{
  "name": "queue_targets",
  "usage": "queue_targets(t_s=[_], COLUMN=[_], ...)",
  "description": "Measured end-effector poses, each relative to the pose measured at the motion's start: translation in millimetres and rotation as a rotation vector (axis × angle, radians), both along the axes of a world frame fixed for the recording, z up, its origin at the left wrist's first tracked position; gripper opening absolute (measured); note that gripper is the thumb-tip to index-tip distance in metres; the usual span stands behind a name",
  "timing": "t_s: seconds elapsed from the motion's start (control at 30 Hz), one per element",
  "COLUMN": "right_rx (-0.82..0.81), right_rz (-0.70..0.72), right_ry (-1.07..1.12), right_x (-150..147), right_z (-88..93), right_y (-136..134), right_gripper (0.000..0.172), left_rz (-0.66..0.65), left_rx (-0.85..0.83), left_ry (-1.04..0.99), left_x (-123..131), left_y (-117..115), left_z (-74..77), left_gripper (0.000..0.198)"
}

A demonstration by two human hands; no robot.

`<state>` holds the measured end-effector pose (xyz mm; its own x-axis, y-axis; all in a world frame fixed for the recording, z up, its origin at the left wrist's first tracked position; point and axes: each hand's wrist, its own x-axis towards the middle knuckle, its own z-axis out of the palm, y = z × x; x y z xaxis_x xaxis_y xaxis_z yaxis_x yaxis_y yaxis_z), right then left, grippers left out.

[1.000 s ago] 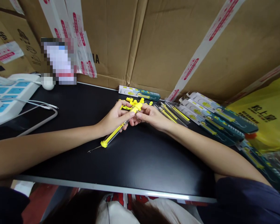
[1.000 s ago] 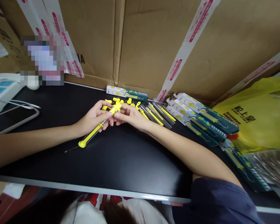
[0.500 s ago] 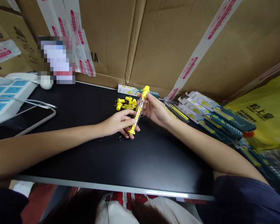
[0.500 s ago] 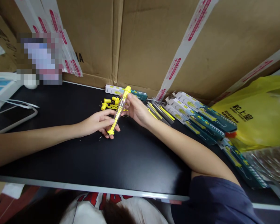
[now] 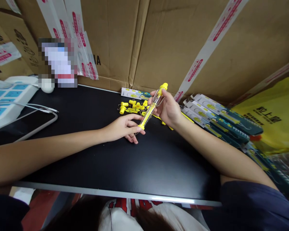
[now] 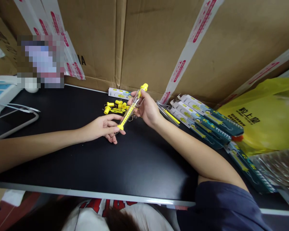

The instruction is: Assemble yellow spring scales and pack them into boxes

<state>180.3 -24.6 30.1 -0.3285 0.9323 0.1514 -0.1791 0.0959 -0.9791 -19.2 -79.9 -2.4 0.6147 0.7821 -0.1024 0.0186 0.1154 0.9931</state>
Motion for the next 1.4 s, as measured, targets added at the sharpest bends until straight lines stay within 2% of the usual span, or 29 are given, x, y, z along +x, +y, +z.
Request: queue_targets(t_s=[0.1, 0.33, 0.5, 0.63, 0.87, 1.0, 1.17, 1.3, 1.4], right_rx=[0.054, 0.079, 0.058, 0.023, -0.063, -0.069, -0.054, -0.021, 0.005], right_rz=[-0.038, -0.049, -0.082, -0.119, -0.189, -0.17, -0.097, -0.09, -0.137], right_ry=[0.029, 0.097, 0.076, 0.066, 0.082, 0.096, 0.083, 0.064, 0.055], right_x=[5.9, 8.6, 10.0, 8.8, 10.0, 11.3, 1.7, -3.3, 0.7], right_z=[6.2, 15.9, 16.9, 14.5, 4.2, 2.3, 9.6, 15.9, 17.9], right_y=[4.6, 4.2, 4.3, 4.7, 14.2, 16.1, -1.3, -11.4, -6.6], right_gripper=[0.042, 0.04, 0.039, 0.045, 0.054, 0.054, 0.053, 0.052, 0.053], left_rz=[-0.004, -0.113, -0.057, -0.045, 0.044, 0.12, 0.222, 0.182, 0.144], left_rx=[0.013, 0.141, 0.18, 0.192, 0.244, 0.303, 0.477, 0.532, 0.51], left_ry=[0.013, 0.079, 0.048, 0.057, 0.194, 0.242, 0.257, 0.265, 0.275], left_x=[0.2, -2.3, -1.0, -0.1, -2.2, -1.6, -2.1, -3.3, -4.3], left_y=[-1.4, -2.0, -2.0, -2.7, -3.6, -5.8, -6.5, -5.5, -5.4], left_z=[0.2, -4.6, -6.2, -3.2, 1.9, -0.4, -6.4, -9.7, -9.5], left_gripper=[0.048, 0.024, 0.024, 0.025, 0.029, 0.027, 0.032, 0.024, 0.029])
